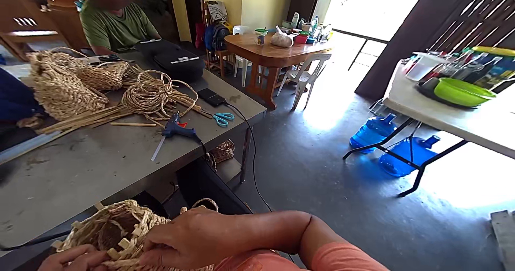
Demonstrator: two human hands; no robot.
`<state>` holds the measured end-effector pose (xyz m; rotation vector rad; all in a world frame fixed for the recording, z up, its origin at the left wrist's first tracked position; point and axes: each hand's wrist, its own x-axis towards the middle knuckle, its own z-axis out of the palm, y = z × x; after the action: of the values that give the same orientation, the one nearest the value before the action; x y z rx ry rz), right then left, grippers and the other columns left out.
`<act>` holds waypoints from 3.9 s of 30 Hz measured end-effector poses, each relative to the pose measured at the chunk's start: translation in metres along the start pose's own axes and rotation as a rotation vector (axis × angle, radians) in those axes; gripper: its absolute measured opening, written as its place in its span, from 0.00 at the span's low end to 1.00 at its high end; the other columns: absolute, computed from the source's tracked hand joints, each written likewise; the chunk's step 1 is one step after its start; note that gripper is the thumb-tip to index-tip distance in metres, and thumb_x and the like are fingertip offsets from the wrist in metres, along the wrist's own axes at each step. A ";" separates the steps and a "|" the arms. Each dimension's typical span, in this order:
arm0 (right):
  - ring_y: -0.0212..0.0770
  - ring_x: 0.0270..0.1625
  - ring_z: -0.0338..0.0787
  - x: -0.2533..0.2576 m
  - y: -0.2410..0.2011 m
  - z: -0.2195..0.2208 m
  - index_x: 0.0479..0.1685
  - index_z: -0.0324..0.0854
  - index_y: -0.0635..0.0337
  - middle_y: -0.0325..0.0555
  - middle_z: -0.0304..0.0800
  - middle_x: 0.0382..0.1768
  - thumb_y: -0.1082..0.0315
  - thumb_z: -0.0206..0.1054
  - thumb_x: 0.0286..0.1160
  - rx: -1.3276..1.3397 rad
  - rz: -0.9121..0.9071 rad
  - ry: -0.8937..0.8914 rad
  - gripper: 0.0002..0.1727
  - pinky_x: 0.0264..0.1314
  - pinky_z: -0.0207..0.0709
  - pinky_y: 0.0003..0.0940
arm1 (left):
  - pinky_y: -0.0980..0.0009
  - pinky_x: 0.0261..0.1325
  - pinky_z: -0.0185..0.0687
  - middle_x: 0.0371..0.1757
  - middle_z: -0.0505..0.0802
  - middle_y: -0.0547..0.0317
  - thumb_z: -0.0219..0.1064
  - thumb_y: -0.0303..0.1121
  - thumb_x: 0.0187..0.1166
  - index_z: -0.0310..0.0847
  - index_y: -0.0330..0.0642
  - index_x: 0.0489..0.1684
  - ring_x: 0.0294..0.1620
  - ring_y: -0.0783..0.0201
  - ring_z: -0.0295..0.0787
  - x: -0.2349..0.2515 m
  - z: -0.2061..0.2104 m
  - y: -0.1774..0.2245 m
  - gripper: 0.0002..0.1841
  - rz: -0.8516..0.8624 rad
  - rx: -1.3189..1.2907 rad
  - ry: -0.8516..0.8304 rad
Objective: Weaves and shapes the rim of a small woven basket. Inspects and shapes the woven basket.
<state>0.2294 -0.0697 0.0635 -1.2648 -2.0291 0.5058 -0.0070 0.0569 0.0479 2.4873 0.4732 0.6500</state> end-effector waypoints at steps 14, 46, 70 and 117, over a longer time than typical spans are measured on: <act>0.50 0.44 0.91 -0.027 0.029 -0.031 0.43 0.87 0.61 0.50 0.91 0.33 0.55 0.58 0.89 -0.342 0.177 -0.206 0.19 0.61 0.71 0.55 | 0.68 0.64 0.75 0.55 0.83 0.28 0.55 0.27 0.87 0.83 0.22 0.44 0.59 0.50 0.80 0.011 0.029 0.011 0.14 0.005 0.132 0.153; 0.55 0.36 0.79 -0.255 0.143 -0.183 0.34 0.76 0.80 0.66 0.77 0.29 0.39 0.47 0.91 -0.617 1.101 1.068 0.42 0.47 0.73 0.58 | 0.77 0.55 0.82 0.61 0.82 0.57 0.57 0.43 0.88 0.86 0.41 0.50 0.54 0.75 0.82 -0.025 0.025 -0.005 0.16 -0.132 0.098 0.239; 0.31 0.36 0.87 0.004 0.033 0.012 0.56 0.85 0.61 0.41 0.89 0.38 0.57 0.69 0.82 -0.089 -0.082 0.250 0.16 0.41 0.85 0.28 | 0.78 0.49 0.83 0.59 0.85 0.60 0.59 0.33 0.85 0.83 0.47 0.71 0.48 0.74 0.83 -0.002 0.020 0.010 0.18 -0.130 0.019 0.213; 0.40 0.36 0.81 0.023 0.012 0.001 0.28 0.85 0.57 0.40 0.79 0.27 0.62 0.59 0.77 -0.357 -0.144 0.123 0.14 0.40 0.70 0.39 | 0.84 0.34 0.75 0.53 0.81 0.62 0.63 0.36 0.87 0.85 0.46 0.60 0.37 0.77 0.77 -0.012 0.059 0.014 0.11 -0.165 -0.213 0.441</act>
<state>0.2292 -0.0434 0.0631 -1.3030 -2.1466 -0.0054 0.0169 0.0169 0.0075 2.0765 0.7200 1.1229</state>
